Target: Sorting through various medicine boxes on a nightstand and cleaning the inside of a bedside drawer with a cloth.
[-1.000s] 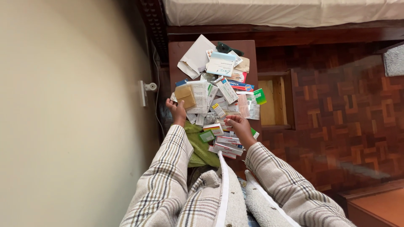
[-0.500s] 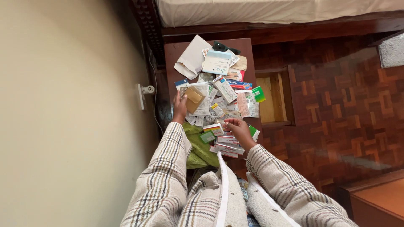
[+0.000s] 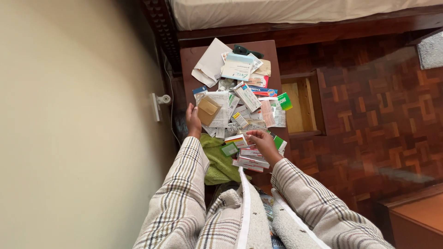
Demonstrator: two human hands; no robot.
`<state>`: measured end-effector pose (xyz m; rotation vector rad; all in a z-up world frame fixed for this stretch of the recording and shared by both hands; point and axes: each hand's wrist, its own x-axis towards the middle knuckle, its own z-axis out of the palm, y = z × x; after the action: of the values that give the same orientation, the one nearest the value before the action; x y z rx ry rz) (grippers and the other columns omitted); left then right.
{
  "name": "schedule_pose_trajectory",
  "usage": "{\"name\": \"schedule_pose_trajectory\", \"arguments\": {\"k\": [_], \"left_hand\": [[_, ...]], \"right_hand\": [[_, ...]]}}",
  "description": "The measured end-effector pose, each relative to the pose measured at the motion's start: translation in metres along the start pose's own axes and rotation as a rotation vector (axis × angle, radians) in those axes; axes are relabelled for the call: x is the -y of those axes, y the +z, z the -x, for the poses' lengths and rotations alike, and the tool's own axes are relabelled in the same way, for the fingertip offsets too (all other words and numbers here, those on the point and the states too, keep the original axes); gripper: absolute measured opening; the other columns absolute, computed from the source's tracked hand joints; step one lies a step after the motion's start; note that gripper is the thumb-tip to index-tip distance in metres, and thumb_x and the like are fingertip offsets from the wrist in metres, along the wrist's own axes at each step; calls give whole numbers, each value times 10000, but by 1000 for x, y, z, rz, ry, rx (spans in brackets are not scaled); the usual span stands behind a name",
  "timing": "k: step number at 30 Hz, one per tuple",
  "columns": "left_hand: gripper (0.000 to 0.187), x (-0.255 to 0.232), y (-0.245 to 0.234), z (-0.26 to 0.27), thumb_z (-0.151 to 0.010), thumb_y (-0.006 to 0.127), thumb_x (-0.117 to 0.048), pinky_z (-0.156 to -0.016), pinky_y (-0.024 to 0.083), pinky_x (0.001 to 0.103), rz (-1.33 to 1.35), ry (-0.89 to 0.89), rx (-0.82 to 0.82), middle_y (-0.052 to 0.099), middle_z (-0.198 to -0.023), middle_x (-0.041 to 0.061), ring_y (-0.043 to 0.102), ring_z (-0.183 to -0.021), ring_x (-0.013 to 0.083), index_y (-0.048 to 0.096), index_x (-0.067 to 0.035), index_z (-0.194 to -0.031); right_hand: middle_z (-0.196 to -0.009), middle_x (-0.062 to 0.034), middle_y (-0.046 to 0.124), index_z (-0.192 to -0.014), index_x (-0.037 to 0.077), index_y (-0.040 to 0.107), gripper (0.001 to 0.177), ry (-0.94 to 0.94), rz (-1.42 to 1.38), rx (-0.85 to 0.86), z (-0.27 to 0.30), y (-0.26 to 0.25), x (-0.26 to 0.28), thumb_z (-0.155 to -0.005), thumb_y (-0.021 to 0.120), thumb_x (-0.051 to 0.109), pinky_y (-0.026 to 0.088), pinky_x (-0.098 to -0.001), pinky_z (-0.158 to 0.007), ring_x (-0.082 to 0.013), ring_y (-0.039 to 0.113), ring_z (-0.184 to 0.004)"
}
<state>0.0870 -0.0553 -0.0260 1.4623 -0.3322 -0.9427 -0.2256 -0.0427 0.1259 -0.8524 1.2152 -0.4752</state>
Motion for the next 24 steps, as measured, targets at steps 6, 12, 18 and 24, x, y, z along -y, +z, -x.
{"name": "schedule_pose_trajectory", "arguments": {"k": [6,12,18,24], "left_hand": [[530,-9,-8,8,-1030,525,-243,-1159,390,351,-2,-4,-74,526,-1522,173,517,-1393,251,473,16,-1489],[506,3,-21,8,-1031,541,-228,-1151,406,356,58,56,-95,570,-1476,201,547,-1360,267,498,35,-1461],[514,-22,-26,51,-1036,546,-259,-1134,425,337,-18,34,-97,574,-1464,176,565,-1335,230,494,33,-1456],[454,-29,-8,109,-1008,633,-301,-1042,510,345,-215,105,-166,686,-1298,172,665,-1173,223,600,30,-1317]], "right_hand": [[-976,-58,761,-1162,10,690,250,42,31,-9,11,10,8,-948,662,138,579,-268,-707,-110,693,-821],[-969,-60,751,-1167,14,687,251,26,16,-5,16,11,7,-956,659,149,572,-262,-697,-108,685,-800],[-962,-64,739,-1180,10,672,271,1,-23,-8,19,5,-2,-961,663,168,571,-260,-690,-111,681,-797],[-978,-59,743,-1182,37,671,293,15,-95,-23,25,-1,-12,-937,676,198,575,-260,-681,-114,688,-785]]}}
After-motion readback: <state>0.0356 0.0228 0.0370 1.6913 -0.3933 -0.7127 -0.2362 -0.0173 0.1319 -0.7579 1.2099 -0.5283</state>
